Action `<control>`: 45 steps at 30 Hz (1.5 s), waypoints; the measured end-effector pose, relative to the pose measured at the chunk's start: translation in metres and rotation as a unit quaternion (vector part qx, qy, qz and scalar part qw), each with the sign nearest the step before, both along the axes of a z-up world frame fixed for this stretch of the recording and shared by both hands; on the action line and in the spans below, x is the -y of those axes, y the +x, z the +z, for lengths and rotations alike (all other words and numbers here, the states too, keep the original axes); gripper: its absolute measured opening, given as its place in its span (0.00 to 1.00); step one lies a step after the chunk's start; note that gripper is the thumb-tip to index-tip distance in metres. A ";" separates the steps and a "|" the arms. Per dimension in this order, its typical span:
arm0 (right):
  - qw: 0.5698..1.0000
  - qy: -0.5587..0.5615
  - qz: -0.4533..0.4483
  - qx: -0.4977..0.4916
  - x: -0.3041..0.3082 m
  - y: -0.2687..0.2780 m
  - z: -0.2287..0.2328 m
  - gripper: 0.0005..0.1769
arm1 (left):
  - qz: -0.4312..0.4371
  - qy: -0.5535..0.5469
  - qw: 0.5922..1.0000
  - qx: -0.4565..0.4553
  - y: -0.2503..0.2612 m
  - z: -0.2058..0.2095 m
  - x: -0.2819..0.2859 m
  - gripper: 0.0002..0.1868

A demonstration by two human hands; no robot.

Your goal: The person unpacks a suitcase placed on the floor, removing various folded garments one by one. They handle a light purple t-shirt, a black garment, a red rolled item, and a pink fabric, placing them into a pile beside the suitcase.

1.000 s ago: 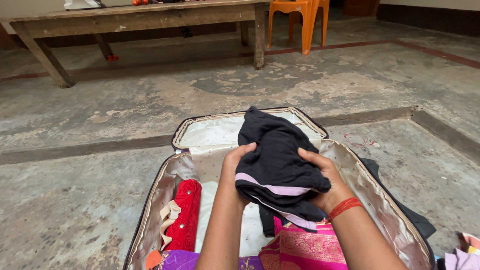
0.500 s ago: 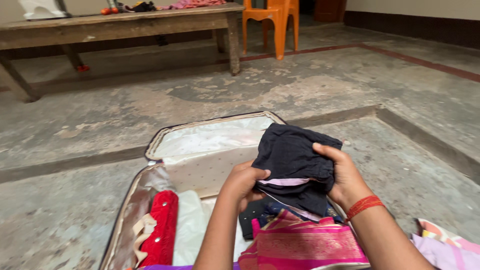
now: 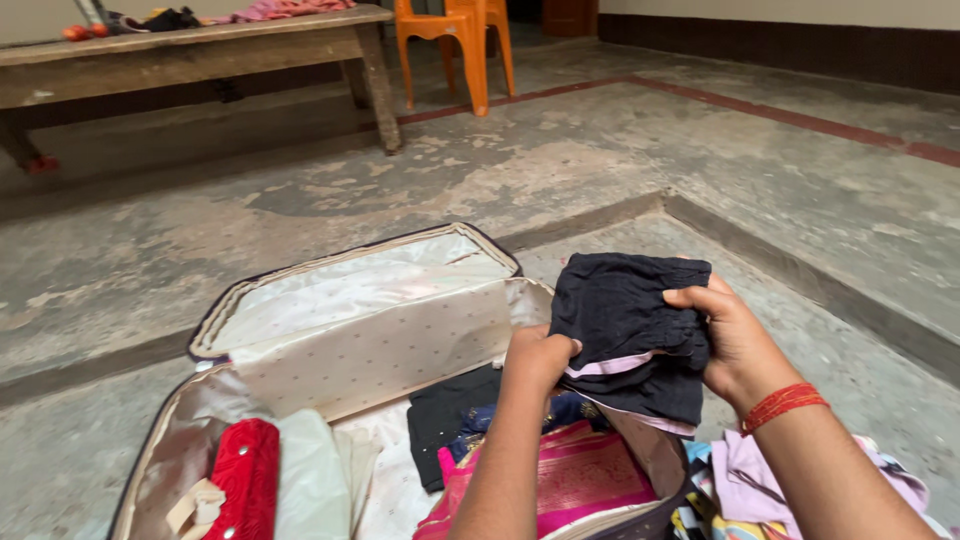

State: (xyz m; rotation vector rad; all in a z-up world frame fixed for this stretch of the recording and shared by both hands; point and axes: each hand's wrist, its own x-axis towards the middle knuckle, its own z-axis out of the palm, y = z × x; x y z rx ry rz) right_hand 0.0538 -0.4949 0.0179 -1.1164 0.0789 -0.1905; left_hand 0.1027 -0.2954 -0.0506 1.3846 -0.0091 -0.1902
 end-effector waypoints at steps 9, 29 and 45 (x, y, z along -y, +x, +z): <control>0.999 -0.015 -0.051 0.009 0.090 -0.026 -0.015 0.19 | -0.029 0.050 0.994 0.088 -0.022 -0.004 0.085 0.17; 0.982 -0.072 -0.128 -0.123 0.244 -0.096 -0.097 0.24 | -0.088 0.305 0.940 0.122 -0.097 -0.072 0.213 0.36; 0.588 -0.732 -0.283 -0.195 0.190 -0.098 -0.200 0.35 | -0.232 0.435 0.864 0.101 -0.118 -0.123 0.202 0.36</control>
